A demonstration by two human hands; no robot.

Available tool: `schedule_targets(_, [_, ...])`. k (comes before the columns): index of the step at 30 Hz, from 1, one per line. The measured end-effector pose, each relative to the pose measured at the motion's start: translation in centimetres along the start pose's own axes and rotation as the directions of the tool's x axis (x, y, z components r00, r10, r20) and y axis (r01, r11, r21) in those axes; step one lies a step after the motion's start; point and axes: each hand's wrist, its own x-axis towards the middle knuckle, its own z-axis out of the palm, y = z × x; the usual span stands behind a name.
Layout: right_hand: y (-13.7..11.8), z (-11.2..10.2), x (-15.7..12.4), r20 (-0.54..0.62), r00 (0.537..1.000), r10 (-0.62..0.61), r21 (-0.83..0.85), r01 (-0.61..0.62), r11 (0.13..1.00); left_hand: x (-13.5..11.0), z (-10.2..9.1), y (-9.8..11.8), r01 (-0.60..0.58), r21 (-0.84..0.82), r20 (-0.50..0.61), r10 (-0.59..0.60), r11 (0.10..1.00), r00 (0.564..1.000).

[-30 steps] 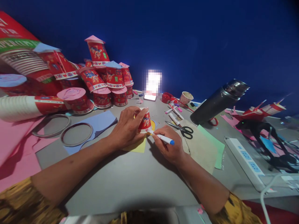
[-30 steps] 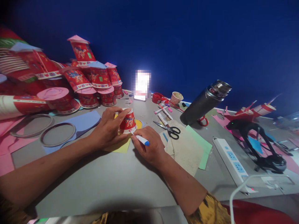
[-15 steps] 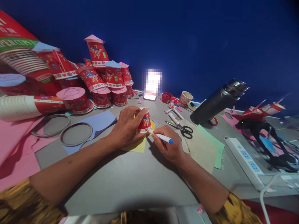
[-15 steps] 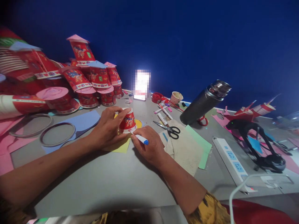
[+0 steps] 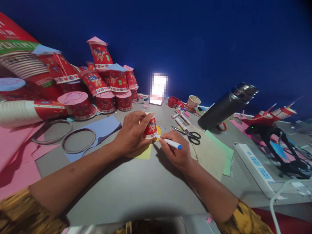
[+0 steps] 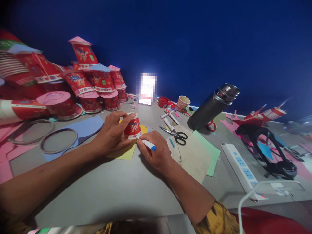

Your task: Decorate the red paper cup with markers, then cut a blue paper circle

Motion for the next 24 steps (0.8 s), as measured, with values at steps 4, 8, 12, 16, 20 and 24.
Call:
schedule_targets(4, [-0.06, 0.04, 0.05, 0.008, 1.000, -0.019, 0.014, 0.019, 1.000, 0.02, 0.08, 0.02, -0.006, 0.000, -0.009, 0.006, 1.000, 1.000])
schedule_targets(8, [0.06, 0.23, 0.07, -0.003, 0.999, -0.033, 0.014, 0.033, 0.999, 0.00, 0.13, 0.07, -0.001, 0.002, -0.020, 0.002, 1.000, 1.000])
schedule_targets(12, [0.23, 0.27, 0.02, 0.001, 0.999, -0.035, 0.011, 0.035, 0.999, -0.05, 0.03, -0.01, -0.040, 0.023, -0.019, 0.040, 0.999, 0.999])
schedule_targets(16, [0.24, 0.05, -0.02, 0.007, 1.000, -0.001, 0.000, 0.001, 1.000, -0.09, -0.02, -0.05, -0.028, 0.029, -0.007, 0.028, 0.999, 1.000])
schedule_targets(20, [0.22, -0.02, 0.02, -0.004, 1.000, -0.011, -0.007, 0.011, 1.000, -0.09, 0.01, 0.02, -0.016, 0.012, -0.010, 0.016, 1.000, 1.000])
schedule_targets(24, [0.24, 0.06, 0.05, 0.010, 1.000, -0.018, 0.002, 0.018, 1.000, -0.09, 0.06, -0.11, -0.010, 0.003, -0.020, 0.010, 1.000, 1.000])
